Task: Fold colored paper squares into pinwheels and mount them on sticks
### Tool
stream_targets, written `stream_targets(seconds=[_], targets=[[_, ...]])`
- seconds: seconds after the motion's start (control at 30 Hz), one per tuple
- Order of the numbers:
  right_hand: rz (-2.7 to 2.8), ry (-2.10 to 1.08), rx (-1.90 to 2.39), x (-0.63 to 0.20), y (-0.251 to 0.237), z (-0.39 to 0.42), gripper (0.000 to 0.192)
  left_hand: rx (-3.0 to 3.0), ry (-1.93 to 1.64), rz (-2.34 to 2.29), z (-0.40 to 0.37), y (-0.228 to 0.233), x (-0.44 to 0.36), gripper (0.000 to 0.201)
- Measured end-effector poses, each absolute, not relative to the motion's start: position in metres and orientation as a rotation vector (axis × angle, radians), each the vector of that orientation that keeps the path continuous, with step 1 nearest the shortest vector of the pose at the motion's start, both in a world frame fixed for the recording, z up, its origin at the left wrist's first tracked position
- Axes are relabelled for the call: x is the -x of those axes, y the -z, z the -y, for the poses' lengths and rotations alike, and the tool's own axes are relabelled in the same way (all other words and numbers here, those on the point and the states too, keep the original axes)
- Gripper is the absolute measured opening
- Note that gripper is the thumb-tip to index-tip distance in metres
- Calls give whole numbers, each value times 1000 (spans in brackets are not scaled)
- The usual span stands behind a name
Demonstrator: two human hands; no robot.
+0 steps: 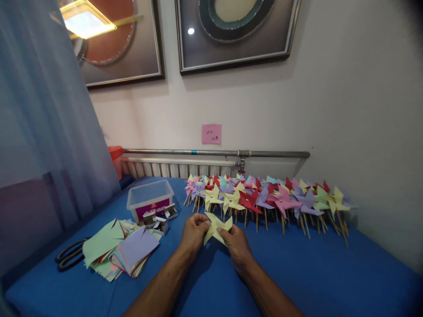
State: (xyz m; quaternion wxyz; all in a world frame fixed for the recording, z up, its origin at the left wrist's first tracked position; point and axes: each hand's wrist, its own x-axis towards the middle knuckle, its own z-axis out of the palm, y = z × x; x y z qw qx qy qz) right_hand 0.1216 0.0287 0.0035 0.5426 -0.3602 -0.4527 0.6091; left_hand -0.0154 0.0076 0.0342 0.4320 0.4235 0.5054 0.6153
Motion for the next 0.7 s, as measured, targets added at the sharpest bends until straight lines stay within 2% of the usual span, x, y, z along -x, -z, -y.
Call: stream_targets(seconds=[0.23,0.4,0.7], targets=[[1084,-1420,886,-122,-8,-25,41,-1008,-1342,-1248,-5,-36,15,28],[1136,-1387,940,-122,-7,-27,39,-1018,-1336,-1233,-6,-33,11,32],[1130,-1401,930,-125,2,-33,40,-1078,-1345,-1258,-9,-28,13,16]])
